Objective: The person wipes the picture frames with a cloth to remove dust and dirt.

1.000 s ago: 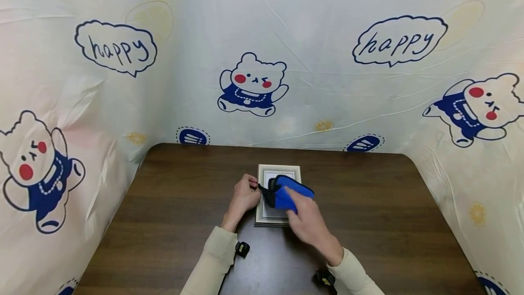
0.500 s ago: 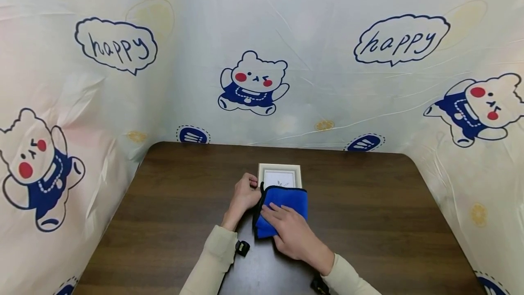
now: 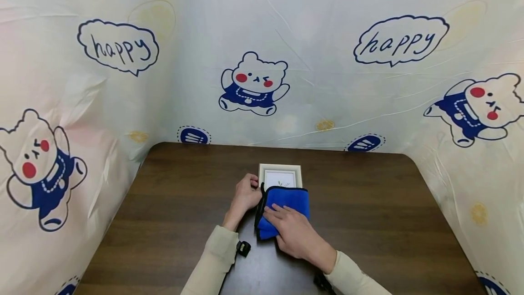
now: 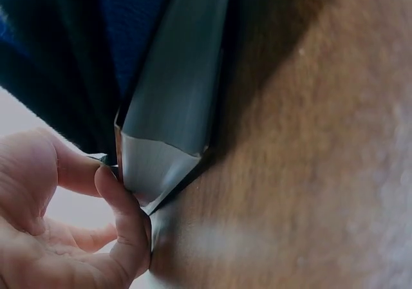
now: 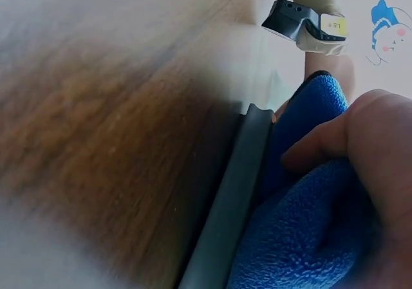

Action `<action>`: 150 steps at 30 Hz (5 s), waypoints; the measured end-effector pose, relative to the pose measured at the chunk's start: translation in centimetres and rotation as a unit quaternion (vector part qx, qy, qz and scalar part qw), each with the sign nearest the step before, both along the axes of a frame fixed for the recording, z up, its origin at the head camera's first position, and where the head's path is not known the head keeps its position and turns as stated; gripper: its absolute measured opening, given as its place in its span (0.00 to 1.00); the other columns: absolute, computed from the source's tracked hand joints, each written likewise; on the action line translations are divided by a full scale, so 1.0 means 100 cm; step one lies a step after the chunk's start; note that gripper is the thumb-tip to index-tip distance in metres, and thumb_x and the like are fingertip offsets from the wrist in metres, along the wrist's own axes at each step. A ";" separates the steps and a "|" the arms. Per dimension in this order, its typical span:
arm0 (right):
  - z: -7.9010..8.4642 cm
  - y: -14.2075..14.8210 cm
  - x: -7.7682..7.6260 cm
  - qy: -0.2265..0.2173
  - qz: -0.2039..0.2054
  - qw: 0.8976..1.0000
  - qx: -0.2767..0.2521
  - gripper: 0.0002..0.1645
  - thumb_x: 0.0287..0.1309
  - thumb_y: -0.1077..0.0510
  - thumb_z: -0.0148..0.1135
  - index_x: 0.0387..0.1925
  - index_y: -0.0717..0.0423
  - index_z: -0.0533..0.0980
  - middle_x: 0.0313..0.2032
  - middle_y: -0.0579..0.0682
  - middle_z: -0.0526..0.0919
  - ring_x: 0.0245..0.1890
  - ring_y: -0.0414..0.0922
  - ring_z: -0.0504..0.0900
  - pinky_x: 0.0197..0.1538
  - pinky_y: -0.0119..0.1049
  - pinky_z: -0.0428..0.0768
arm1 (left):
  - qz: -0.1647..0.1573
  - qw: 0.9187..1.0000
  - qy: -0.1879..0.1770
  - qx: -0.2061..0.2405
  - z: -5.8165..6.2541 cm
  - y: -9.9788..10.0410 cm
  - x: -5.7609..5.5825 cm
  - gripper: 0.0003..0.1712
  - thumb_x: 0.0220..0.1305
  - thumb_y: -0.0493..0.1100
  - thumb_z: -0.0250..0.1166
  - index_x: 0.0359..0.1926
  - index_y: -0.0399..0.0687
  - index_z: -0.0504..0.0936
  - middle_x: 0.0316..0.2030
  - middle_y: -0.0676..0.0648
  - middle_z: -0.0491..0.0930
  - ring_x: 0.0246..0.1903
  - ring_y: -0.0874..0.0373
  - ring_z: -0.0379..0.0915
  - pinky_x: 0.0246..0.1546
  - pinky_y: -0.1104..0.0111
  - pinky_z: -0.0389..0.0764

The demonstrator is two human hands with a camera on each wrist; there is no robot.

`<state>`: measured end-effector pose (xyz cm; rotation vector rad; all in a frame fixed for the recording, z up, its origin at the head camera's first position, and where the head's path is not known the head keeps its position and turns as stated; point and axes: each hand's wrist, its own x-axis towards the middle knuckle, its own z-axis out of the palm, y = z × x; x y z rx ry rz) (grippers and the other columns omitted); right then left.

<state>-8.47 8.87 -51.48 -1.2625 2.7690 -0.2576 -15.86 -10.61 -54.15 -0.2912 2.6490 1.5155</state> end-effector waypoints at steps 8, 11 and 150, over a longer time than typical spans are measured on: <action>-0.001 0.003 0.000 0.008 -0.001 1.000 -0.014 0.34 0.62 0.62 0.65 0.71 0.54 0.77 0.73 0.51 0.77 0.76 0.51 0.73 0.75 0.51 0.73 | -0.005 1.000 0.005 0.008 -0.002 -0.001 0.000 0.16 0.64 0.32 0.65 0.54 0.39 0.79 0.43 0.43 0.81 0.40 0.53 0.80 0.47 0.58 0.81; -0.002 0.005 0.001 0.012 0.000 1.000 -0.021 0.34 0.61 0.62 0.65 0.71 0.54 0.77 0.72 0.51 0.78 0.75 0.51 0.74 0.74 0.52 0.73 | -0.004 1.000 0.005 0.016 -0.002 -0.002 -0.001 0.17 0.64 0.32 0.65 0.54 0.39 0.79 0.43 0.43 0.80 0.41 0.52 0.80 0.47 0.58 0.81; 0.005 0.014 -0.003 -0.046 0.002 0.996 -0.072 0.33 0.59 0.70 0.60 0.68 0.56 0.80 0.68 0.53 0.82 0.72 0.52 0.77 0.71 0.53 0.77 | -0.001 1.000 -0.008 0.007 0.000 -0.003 0.000 0.17 0.65 0.32 0.64 0.55 0.41 0.79 0.44 0.45 0.80 0.42 0.52 0.80 0.47 0.57 0.80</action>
